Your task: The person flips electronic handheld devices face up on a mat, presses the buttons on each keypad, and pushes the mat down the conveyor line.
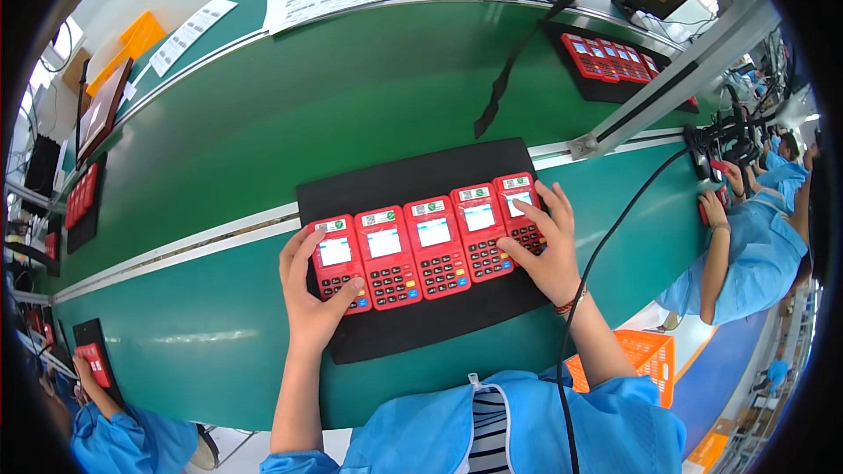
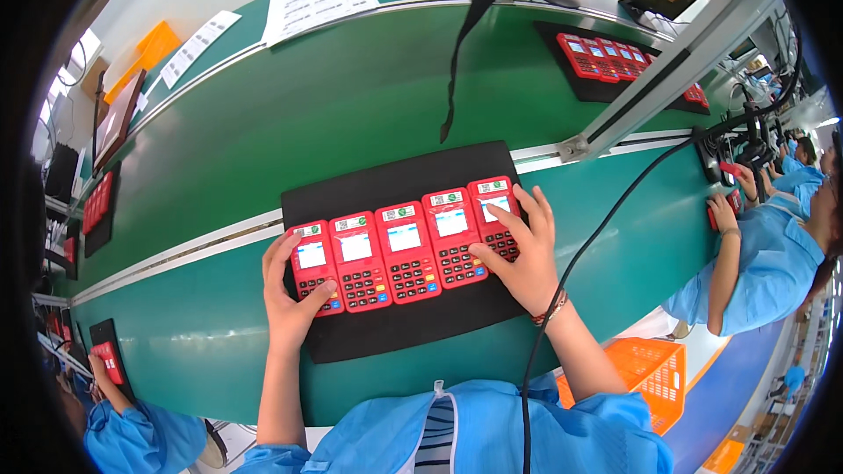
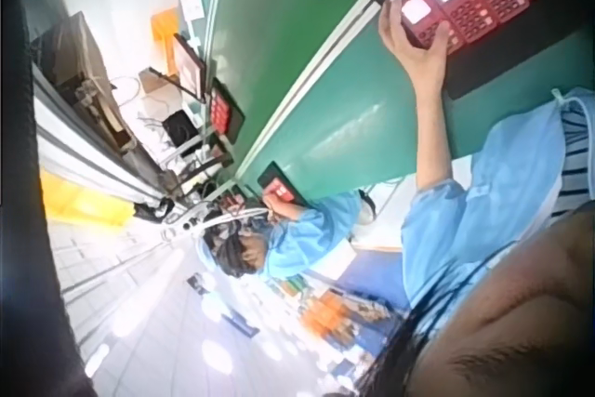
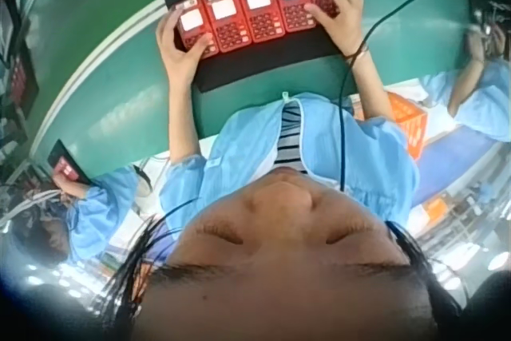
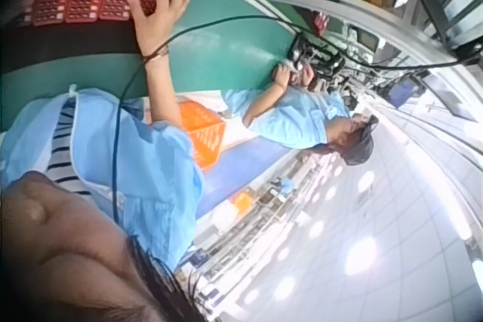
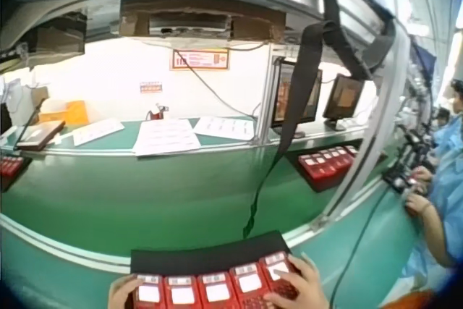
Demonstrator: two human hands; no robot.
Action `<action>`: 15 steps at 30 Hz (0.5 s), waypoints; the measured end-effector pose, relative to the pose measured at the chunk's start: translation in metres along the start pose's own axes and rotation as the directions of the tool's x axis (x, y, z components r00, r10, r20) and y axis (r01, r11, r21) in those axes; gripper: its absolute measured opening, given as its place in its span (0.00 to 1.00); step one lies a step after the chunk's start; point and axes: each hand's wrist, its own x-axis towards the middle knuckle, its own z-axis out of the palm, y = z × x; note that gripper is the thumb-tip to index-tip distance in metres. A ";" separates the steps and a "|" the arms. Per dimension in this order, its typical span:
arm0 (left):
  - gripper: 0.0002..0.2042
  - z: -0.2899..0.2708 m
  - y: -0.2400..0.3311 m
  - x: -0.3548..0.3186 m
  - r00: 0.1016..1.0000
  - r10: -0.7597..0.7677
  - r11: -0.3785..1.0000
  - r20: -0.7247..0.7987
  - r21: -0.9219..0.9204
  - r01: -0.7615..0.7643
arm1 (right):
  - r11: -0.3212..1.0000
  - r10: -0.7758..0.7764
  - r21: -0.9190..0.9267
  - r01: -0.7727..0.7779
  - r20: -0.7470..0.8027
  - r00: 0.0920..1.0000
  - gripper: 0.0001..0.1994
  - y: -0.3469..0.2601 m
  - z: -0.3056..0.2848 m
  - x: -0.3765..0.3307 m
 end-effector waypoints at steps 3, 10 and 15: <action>0.37 0.000 -0.003 -0.001 1.000 -0.010 1.000 -0.001 -0.027 0.010 | 0.996 -0.073 -0.057 0.074 0.016 0.997 0.31 -0.010 -0.003 0.006; 0.36 -0.002 -0.006 -0.004 0.999 0.050 0.998 0.001 0.040 -0.050 | 0.989 -0.136 0.054 0.137 -0.022 0.990 0.31 -0.042 0.014 0.011; 0.38 -0.018 -0.011 -0.003 0.998 -0.007 0.994 0.055 -0.106 0.013 | 0.996 -0.073 0.057 0.069 0.077 0.994 0.33 -0.050 0.025 0.015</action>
